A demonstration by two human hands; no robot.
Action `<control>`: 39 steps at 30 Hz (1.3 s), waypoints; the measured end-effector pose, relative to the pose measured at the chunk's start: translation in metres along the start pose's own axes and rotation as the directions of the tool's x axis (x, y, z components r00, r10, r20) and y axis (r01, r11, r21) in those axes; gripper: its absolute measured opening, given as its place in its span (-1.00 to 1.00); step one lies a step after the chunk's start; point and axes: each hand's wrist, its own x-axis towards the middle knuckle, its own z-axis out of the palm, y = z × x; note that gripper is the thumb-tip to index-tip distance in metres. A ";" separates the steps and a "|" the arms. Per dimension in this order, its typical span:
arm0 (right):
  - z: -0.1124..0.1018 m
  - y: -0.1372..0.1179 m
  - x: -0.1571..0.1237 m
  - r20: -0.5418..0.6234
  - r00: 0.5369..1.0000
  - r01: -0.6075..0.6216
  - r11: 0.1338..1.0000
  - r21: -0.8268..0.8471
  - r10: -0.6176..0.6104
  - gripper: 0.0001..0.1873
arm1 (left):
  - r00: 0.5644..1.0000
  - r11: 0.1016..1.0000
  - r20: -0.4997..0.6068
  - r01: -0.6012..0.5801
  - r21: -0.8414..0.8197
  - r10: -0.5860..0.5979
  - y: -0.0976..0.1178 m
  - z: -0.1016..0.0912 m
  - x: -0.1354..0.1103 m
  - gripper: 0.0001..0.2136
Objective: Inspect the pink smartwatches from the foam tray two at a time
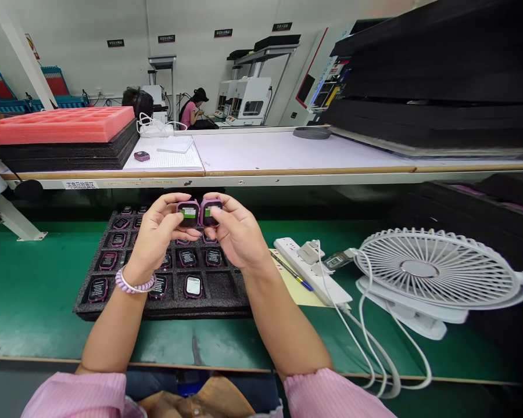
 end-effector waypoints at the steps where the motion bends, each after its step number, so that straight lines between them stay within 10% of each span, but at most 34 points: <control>1: 0.000 0.000 0.000 0.000 1.000 0.003 1.000 -0.011 -0.003 -0.56 | 1.000 1.000 0.002 0.000 0.003 0.000 0.000 0.000 0.000 -0.63; 39: -0.001 -0.009 -0.004 0.028 1.000 -0.006 1.000 0.013 0.006 -0.46 | 0.987 0.990 0.073 -0.138 -0.034 0.140 0.011 0.004 -0.020 -0.51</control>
